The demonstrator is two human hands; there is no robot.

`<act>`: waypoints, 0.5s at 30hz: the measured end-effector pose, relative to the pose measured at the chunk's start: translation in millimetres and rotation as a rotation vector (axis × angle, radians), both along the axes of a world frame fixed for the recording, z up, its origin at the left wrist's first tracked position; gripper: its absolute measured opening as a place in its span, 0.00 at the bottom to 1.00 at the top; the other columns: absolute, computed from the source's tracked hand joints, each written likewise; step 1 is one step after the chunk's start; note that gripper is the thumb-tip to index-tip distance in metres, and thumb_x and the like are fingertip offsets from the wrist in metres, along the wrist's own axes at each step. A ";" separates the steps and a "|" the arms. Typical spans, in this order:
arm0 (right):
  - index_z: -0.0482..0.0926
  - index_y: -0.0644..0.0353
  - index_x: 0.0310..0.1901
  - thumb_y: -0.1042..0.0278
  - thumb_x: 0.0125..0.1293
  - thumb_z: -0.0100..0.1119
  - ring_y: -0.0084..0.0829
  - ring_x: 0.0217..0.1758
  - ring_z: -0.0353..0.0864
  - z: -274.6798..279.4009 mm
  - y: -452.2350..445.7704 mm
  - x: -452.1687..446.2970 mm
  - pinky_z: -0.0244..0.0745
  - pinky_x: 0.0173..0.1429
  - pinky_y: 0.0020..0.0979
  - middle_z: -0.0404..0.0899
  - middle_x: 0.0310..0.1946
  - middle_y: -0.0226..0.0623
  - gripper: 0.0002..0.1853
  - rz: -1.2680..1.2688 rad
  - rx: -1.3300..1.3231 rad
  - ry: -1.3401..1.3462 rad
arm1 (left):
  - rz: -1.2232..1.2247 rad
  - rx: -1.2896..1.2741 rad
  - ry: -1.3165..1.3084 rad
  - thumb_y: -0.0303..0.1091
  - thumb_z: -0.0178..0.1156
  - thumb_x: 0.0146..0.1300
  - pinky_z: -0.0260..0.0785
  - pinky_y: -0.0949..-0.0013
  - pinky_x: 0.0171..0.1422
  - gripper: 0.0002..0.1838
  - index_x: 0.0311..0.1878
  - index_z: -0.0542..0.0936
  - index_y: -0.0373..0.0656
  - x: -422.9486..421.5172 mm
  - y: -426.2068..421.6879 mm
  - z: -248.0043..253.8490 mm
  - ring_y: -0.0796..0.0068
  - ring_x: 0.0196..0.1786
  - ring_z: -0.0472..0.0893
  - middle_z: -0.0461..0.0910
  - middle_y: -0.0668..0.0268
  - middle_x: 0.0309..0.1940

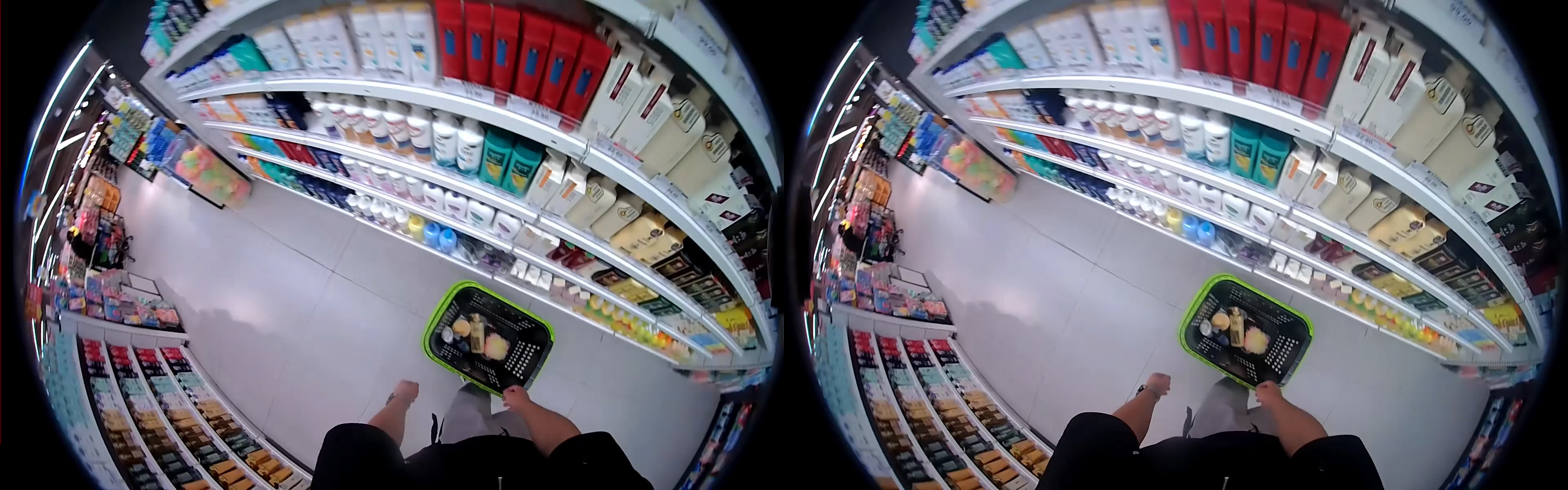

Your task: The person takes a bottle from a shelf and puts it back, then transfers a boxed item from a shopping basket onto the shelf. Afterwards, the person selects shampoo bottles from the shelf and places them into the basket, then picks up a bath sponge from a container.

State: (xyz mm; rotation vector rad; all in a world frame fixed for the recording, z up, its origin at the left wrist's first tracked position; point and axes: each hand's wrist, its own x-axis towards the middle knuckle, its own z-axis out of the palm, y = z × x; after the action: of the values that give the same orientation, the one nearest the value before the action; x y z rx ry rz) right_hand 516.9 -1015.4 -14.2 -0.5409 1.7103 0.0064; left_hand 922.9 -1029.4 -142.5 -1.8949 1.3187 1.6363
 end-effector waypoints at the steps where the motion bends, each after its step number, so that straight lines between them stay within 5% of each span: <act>1: 0.77 0.57 0.44 0.59 0.65 0.55 0.33 0.29 0.82 3.1 15.3 -6.2 0.76 0.27 0.37 0.82 0.33 0.36 0.12 -0.101 -0.002 0.018 | -0.082 0.080 0.023 0.36 0.53 0.64 0.74 0.62 0.32 0.08 0.40 0.78 0.44 9.1 9.1 10.3 0.68 0.31 0.82 0.81 0.65 0.30; 3: 0.76 0.58 0.43 0.63 0.65 0.52 0.34 0.27 0.80 -2.7 47.0 -30.2 0.75 0.27 0.39 0.79 0.32 0.38 0.10 -0.230 -0.028 -0.007 | 0.223 0.180 -0.166 0.38 0.50 0.65 0.76 0.60 0.37 0.13 0.33 0.81 0.41 0.0 28.0 65.8 0.63 0.36 0.84 0.84 0.61 0.31; 5: 0.75 0.59 0.41 0.64 0.64 0.51 0.34 0.25 0.79 5.1 67.7 -49.7 0.74 0.25 0.37 0.78 0.29 0.38 0.09 -0.320 -0.002 -0.005 | -1.062 -0.123 -0.071 0.34 0.49 0.67 0.73 0.64 0.46 0.08 0.47 0.74 0.47 15.9 56.2 94.3 0.67 0.49 0.79 0.80 0.68 0.44; 8: 0.75 0.61 0.41 0.65 0.64 0.50 0.35 0.27 0.80 14.0 106.4 -55.5 0.74 0.27 0.38 0.79 0.31 0.39 0.10 -0.376 -0.004 0.017 | 0.709 0.298 0.159 0.34 0.50 0.67 0.72 0.65 0.49 0.10 0.49 0.73 0.48 16.7 103.9 118.8 0.68 0.51 0.78 0.79 0.67 0.47; 15: 0.73 0.60 0.46 0.69 0.64 0.49 0.38 0.31 0.81 14.4 178.8 -27.0 0.76 0.33 0.40 0.80 0.35 0.41 0.11 -0.271 -0.140 -0.043 | -0.400 -0.336 0.066 0.40 0.55 0.63 0.76 0.55 0.41 0.12 0.40 0.76 0.41 86.8 213.1 110.3 0.54 0.39 0.84 0.82 0.56 0.34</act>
State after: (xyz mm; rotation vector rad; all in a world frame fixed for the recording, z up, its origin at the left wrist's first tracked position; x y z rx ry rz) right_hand 490.0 -836.6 0.2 -0.4045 1.7384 -0.3187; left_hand 1009.7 -816.3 -32.1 -1.6053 1.9531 1.3473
